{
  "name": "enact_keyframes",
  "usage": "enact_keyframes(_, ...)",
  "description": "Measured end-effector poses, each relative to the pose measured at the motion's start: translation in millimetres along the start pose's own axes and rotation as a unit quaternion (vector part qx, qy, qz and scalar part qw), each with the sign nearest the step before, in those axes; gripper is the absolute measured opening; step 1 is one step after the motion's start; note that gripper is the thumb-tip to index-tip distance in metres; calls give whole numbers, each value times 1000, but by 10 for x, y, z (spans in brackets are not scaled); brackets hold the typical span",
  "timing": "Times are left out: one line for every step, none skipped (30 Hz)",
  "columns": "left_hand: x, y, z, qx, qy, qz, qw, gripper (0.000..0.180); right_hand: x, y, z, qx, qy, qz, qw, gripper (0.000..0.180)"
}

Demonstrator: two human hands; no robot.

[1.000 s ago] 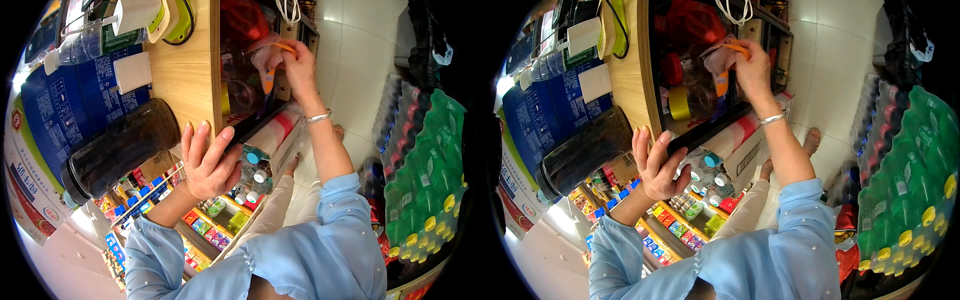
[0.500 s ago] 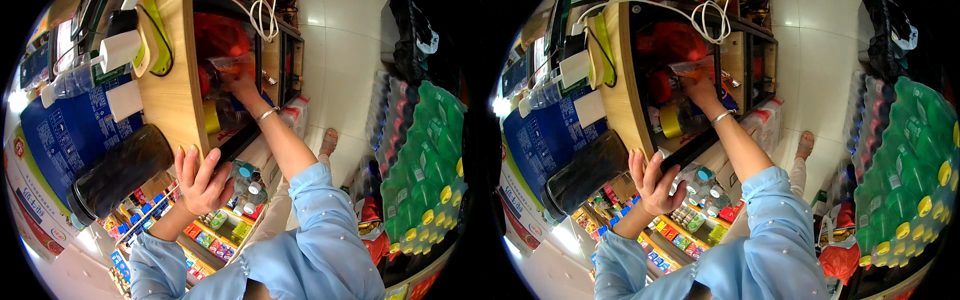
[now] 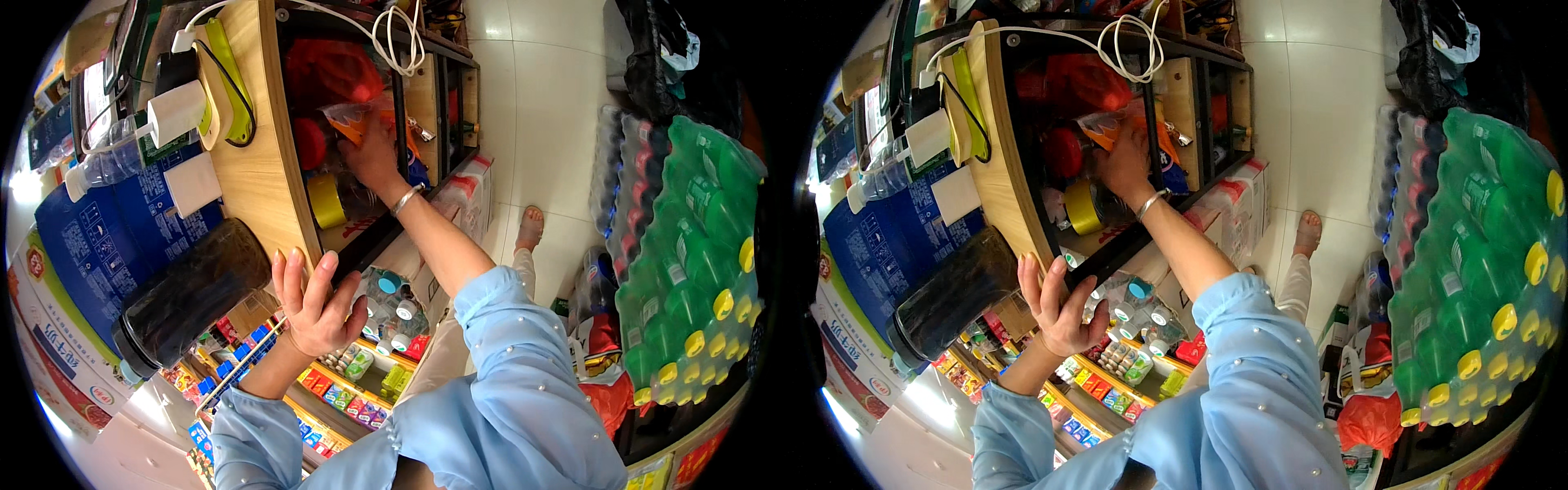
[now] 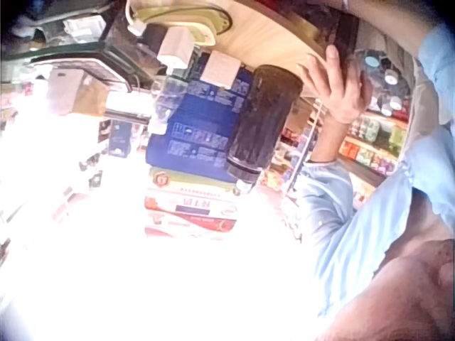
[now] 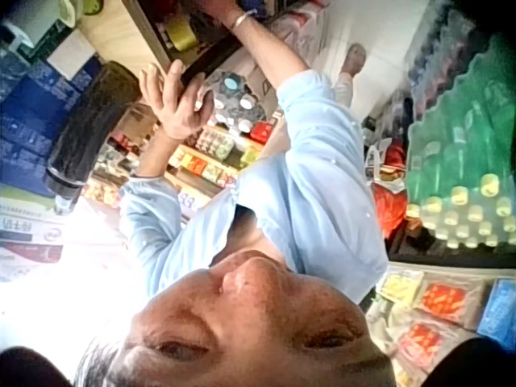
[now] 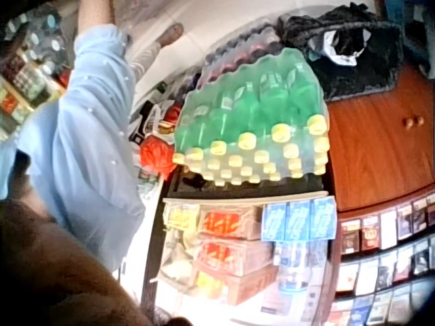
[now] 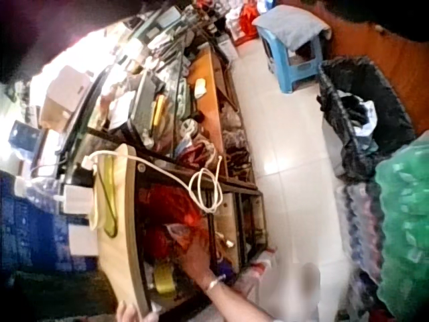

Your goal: The person places a green snack package into a plastic bag, ties it, and then retrieves a flat-packed cardboard box. They fold and assemble the box into a three-dimensional container, then place it on the counter.

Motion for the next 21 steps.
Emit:
enact_keyframes(-15,1,-4,0,1,0,1000,34,-69,-66,-28,17,-8,10,1000,77)
enact_keyframes(-21,-5,9,0,1,0,1000,34,-111,-174,-91,33,-16,21,999,78)
enact_keyframes(-26,-9,16,-1,2,0,1000,34,-165,-243,-139,49,-23,33,998,79)
enact_keyframes(-17,-8,14,1,2,1,1000,34,-231,-335,-191,44,-23,-6,999,77)
enact_keyframes(-7,-8,7,2,2,2,1000,34,-307,-421,-239,37,-23,-45,998,75)
enact_keyframes(3,-5,2,3,2,3,1000,34,-381,-506,-292,31,-23,-84,996,73)
enact_keyframes(5,-2,-3,2,3,2,1000,34,-443,-549,-353,39,-24,-95,994,70)
enact_keyframes(8,0,-9,1,3,1,1000,35,-500,-589,-430,48,-24,-107,993,67)
enact_keyframes(11,3,-16,0,3,1,1000,35,-557,-632,-515,56,-24,-118,991,64)
enact_keyframes(9,9,-29,-1,4,-1,1000,35,-612,-663,-591,61,-29,-112,991,60)
enact_keyframes(13,9,-30,-3,6,-1,1000,34,-655,-697,-680,65,-33,-108,992,57)
enact_keyframes(18,9,-33,-5,8,-1,1000,34,-698,-713,-765,68,-37,-103,992,53)
enact_keyframes(22,11,-33,-7,8,-3,1000,33,-732,-721,-859,67,-36,-99,992,50)
enact_keyframes(32,11,-43,-8,8,-5,1000,33,-756,-744,-957,67,-35,-98,992,46)
enact_keyframes(42,12,-51,-8,9,-7,1000,33,-781,-771,-1057,67,-35,-96,993,43)
enact_keyframes(41,7,-58,-11,13,-12,1000,32,-812,-773,-1152,77,-33,-79,993,40)
enact_keyframes(55,10,-63,-14,8,-13,1000,32,-845,-759,-1247,89,-28,-61,994,36)
enact_keyframes(70,14,-68,-15,14,-11,1000,31,-884,-769,-1341,90,-17,-89,992,34)
enact_keyframes(61,16,-88,-15,20,-15,1000,31,-938,-826,-1416,73,-34,-77,994,34)
enact_keyframes(67,19,-113,-20,21,-17,999,33,-1007,-897,-1500,70,-37,-69,994,33)
enact_keyframes(64,19,-131,-18,22,-20,999,34,-1093,-970,-1577,67,-41,-62,995,33)
Point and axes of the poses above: each hand's wrist, its own x-axis towards the middle knuckle, its own z-axis out of the palm, y = z × x, the point moved 8 cm from there along x, towards the middle knuckle, and after that the axes turned 14 degrees about x, right-handed, at the moved point
